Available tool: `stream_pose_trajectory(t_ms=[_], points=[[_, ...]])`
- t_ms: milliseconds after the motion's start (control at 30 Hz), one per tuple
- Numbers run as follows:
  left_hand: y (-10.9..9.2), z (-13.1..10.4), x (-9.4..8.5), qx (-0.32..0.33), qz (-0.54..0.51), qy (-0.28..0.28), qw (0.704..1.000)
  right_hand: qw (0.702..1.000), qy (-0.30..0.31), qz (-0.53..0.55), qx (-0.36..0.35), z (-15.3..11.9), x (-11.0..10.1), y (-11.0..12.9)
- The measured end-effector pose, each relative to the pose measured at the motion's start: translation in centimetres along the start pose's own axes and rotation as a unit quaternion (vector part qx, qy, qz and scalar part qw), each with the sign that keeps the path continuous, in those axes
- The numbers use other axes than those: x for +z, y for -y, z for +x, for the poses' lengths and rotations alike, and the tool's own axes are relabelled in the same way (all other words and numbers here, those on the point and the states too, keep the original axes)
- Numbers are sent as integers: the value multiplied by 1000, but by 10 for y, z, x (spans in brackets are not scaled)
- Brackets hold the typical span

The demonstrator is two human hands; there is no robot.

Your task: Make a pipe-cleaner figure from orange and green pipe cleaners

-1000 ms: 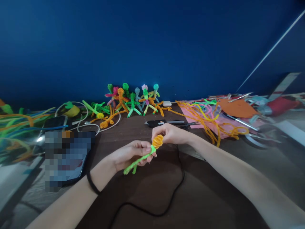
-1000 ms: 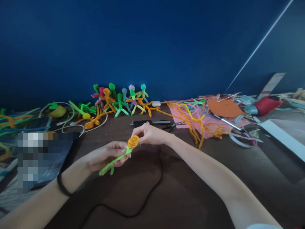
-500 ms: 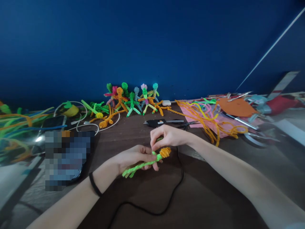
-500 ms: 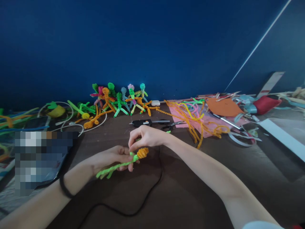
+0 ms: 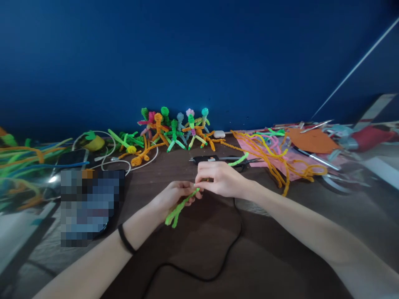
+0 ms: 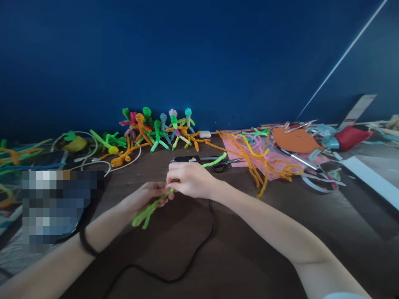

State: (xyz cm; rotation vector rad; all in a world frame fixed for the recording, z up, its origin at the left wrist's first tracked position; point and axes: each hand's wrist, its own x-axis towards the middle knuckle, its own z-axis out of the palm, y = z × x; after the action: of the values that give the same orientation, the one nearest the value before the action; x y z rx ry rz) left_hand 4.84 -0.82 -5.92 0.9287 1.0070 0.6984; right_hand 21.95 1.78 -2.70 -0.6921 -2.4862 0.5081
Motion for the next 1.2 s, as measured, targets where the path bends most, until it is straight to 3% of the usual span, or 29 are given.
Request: stream_pose_trajectory(t_ms=[300,467,567,767,900,1100,1200], points=[[2,7,-10,86,-108,-64,988,997,-64,22,43,1,8,-8],[-3,2,-5,112,-116,-40,986,977,-43,149,146,2,9,-13],[-8,-2,-1,107,-97,-56,988,962,-26,202,180,2,10,-15],[-9,-4,3,143,-25,-115,983,958,-26,216,187,2,10,-13],[-8,-4,4,165,-1,-127,978,950,-18,237,204,3,11,-11],[-10,-6,4,152,-70,-113,979,930,-7,301,210,4,9,-11],[-11,-6,3,159,-23,-133,978,932,-9,296,210,4,10,-11]])
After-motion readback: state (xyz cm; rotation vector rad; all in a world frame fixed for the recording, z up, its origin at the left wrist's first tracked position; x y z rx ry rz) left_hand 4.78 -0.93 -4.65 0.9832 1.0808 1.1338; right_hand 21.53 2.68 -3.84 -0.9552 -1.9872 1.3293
